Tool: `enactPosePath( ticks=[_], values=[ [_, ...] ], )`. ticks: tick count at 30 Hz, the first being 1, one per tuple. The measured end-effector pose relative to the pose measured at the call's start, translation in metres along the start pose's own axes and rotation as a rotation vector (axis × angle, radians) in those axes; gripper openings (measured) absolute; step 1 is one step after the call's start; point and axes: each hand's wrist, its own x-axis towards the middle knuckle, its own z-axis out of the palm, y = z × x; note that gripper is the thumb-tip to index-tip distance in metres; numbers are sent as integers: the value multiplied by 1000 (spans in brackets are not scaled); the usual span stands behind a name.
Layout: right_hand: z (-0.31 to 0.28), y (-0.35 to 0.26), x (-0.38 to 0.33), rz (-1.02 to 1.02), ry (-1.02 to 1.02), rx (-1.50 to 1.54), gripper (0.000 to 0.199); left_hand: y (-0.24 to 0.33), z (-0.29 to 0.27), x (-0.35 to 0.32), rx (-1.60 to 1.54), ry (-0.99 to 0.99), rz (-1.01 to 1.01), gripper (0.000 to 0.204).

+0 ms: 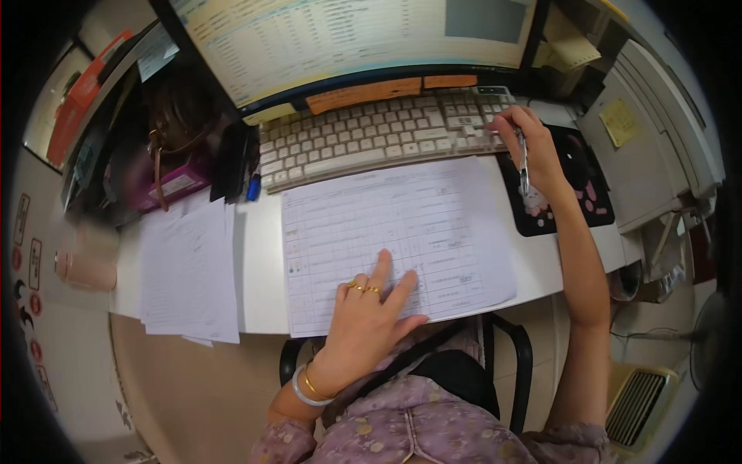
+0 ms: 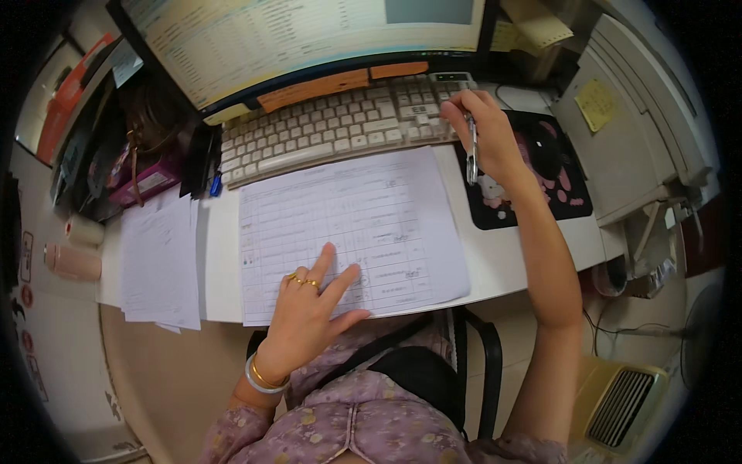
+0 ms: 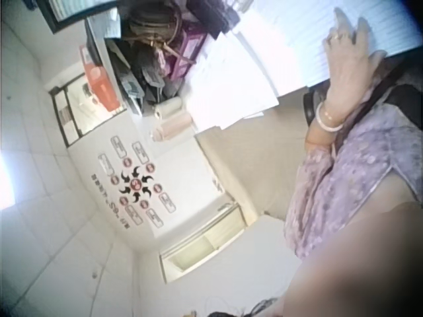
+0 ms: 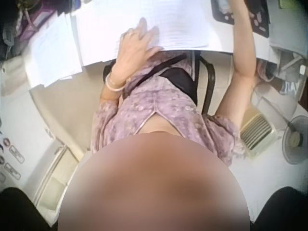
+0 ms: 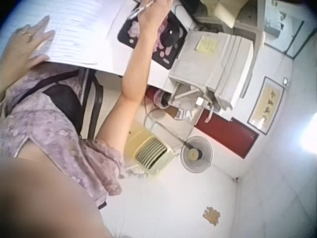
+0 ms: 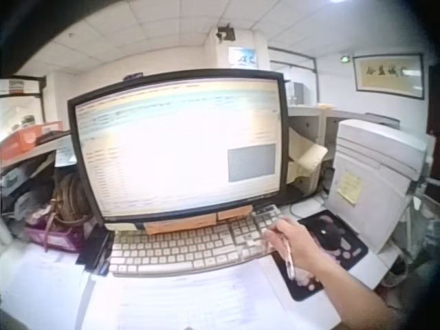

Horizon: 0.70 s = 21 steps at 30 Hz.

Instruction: Filling out paper records while referencing data on a computer screen in an office setting.

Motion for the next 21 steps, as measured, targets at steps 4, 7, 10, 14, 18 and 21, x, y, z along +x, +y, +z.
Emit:
enactPosePath(
  ticks=[4,7,10,14,18,21],
  values=[
    [-18,27,7,-7,157,-116,23,0,0,-1,12,0,35,59],
    [-17,36,8,7,142,-68,24,0,-1,-4,36,-35,-31,60],
    [-10,34,4,19,88,-88,21,0,-1,-3,26,-35,-18,60],
    [-2,30,0,54,31,-110,19,0,0,-1,25,-2,7,60],
    [4,10,0,-34,86,-71,16,-1,0,-1,37,-5,1,60],
    [14,-2,-4,-60,-13,26,17,-1,0,-1,39,-4,-9,60]
  ],
)
